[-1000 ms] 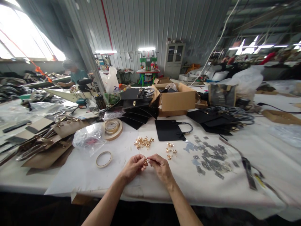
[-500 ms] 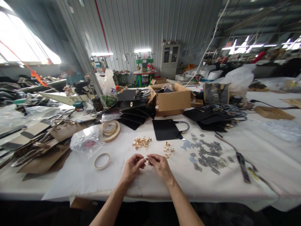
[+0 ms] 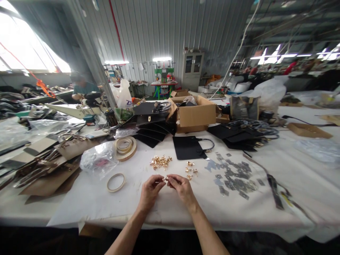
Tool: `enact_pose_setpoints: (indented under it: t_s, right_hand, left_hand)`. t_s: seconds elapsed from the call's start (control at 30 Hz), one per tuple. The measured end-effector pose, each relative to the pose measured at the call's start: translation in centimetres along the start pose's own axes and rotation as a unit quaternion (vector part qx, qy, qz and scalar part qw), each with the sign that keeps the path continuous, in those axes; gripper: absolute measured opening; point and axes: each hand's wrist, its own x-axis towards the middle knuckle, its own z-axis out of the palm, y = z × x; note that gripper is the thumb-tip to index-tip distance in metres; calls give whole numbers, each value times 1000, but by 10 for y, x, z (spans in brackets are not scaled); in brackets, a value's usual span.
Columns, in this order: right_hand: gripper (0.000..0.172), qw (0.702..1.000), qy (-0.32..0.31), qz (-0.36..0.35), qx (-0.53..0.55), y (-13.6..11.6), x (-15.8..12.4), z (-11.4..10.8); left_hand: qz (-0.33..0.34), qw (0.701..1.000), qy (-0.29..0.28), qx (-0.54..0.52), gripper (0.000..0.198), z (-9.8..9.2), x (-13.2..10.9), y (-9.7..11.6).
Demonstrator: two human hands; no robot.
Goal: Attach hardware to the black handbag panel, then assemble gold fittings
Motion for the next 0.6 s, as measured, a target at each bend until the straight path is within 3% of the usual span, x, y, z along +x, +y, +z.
enact_pose_setpoints:
  t_s: [0.17,0.6]
  right_hand:
    - [40,1000,-5,16,24,5,0,-3]
    - [30,998,-10,-28,-60,-9,-3,5]
  left_hand:
    - [46,999,5,11,13,-1,-1,5]
    - [113,992,10,56,16,-1,-3,0]
